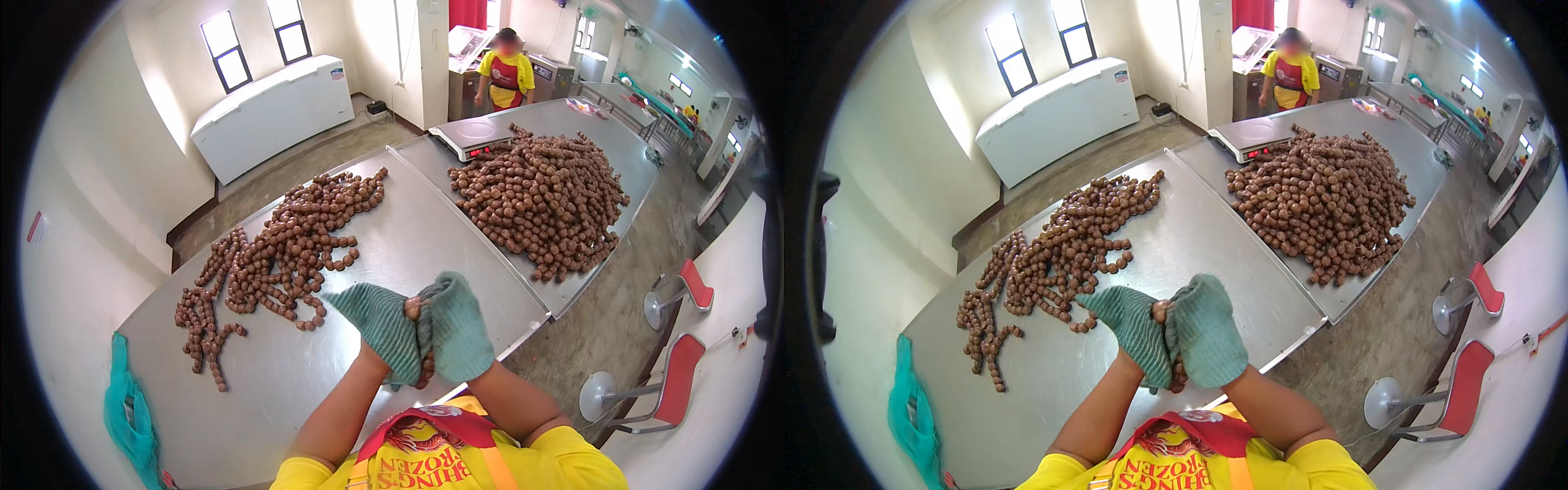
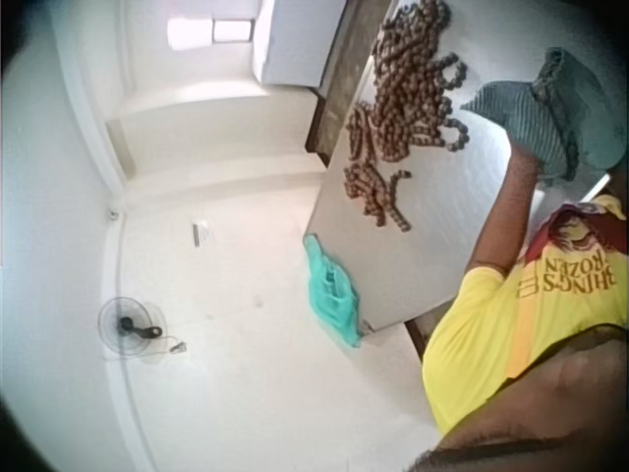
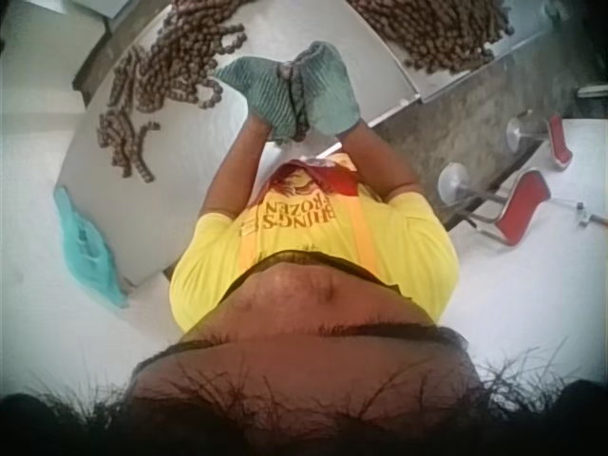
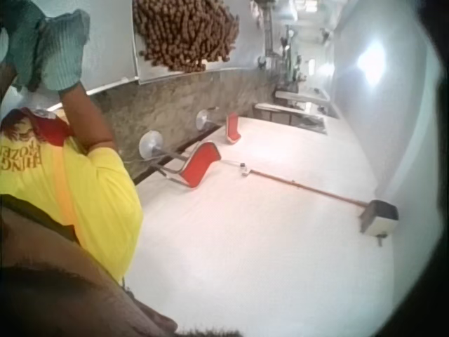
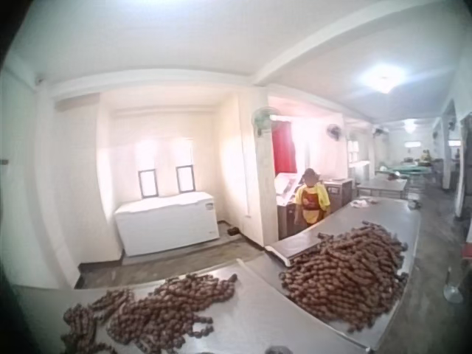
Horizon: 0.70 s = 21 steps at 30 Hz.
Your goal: The person picks up small brown spherical food items from a metal table and threads them onto skewers by hand. They place the completed skewers on the table and continue the process with additional items.
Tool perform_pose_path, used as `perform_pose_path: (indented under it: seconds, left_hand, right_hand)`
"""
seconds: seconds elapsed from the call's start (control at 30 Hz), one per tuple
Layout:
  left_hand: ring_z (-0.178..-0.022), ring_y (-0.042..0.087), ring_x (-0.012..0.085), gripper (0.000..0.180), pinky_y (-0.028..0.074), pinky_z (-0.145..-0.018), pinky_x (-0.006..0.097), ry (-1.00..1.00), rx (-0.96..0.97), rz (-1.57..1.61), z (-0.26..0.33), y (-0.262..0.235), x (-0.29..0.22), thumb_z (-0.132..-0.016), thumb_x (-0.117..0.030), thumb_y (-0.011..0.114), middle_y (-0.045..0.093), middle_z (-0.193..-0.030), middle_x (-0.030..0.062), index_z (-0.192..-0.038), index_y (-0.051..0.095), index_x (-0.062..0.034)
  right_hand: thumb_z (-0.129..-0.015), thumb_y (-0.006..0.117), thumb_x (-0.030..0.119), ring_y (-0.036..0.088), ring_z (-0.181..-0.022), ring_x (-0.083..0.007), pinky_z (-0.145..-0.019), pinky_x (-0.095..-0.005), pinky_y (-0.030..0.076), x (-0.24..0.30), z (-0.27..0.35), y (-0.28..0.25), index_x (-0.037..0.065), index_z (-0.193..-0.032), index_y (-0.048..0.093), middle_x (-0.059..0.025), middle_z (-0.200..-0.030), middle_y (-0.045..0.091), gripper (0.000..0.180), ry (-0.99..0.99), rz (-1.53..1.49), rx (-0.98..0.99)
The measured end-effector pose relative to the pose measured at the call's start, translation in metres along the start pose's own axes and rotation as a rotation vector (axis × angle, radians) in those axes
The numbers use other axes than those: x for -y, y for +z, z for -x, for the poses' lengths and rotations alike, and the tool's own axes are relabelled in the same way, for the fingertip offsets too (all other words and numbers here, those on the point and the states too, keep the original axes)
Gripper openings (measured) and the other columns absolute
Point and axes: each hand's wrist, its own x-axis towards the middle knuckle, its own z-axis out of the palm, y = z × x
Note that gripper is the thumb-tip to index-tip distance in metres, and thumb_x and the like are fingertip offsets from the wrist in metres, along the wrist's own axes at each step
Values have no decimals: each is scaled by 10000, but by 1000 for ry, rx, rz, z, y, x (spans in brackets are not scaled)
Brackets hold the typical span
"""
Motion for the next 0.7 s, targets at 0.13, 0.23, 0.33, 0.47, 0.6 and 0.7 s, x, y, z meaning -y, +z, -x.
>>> perform_pose_path:
  seconds: [0.13, 0.23, 0.33, 0.47, 0.6, 0.7]
  left_hand:
    - [-1173, 776, 197, 522, 650, -1050, 402, -81, 77, 148, -3, 24, -30, -1148, -340, 857, 821, -1348, 108, -1555, 752, -30]
    - [-1143, 803, 195, 744, 673, -1024, 391, 300, 262, -984, 23, 17, -46, -994, -403, 1007, 844, -1395, 144, -1589, 762, -28]
    - [-1085, 827, 209, 705, 688, -960, 389, 131, 432, -1124, 58, 0, -49, -844, -316, 1116, 887, -1284, 145, -1442, 864, -40]
    - [-1048, 833, 232, 471, 670, -937, 408, 63, 61, -685, 87, 47, -114, -937, -235, 1028, 871, -1164, 141, -1342, 871, -52]
    - [-1226, 807, 467, 648, 622, -1175, 570, 672, 4, -1254, 93, -1, -62, -984, -283, 945, 857, -1387, 169, -1570, 763, -76]
    - [-1228, 828, 456, 583, 656, -1116, 535, 404, 402, -1300, 92, -41, -84, -998, -281, 908, 874, -1385, 163, -1537, 796, -89]
  right_hand:
    - [-1179, 614, 692, 677, -1004, -326, -979, -492, 590, 54, -15, -33, 49, -1128, 767, -143, -999, 719, 663, 394, -1501, 128]
    - [-1165, 606, 781, 670, -979, -323, -948, -490, 584, 43, -19, -51, 44, -1138, 772, -135, -987, 718, 756, 447, -1849, 439]
    - [-1124, 656, 720, 698, -963, -352, -930, -502, 600, 14, -14, -61, 36, -1144, 800, -153, -988, 738, 699, 538, -1827, 478]
    - [-1068, 729, 575, 753, -940, -400, -904, -515, 638, 24, -13, -49, 27, -1132, 848, -184, -987, 779, 565, -53, 41, 399]
    - [-1011, 803, 430, 809, -917, -449, -879, -528, 676, 36, -13, -18, 17, -1119, 896, -216, -987, 819, 437, -495, 580, 644]
    - [-969, 858, 322, 851, -900, -485, -860, -537, 704, 11, -2, -18, 10, -1110, 932, -239, -987, 850, 350, -505, 449, 703]
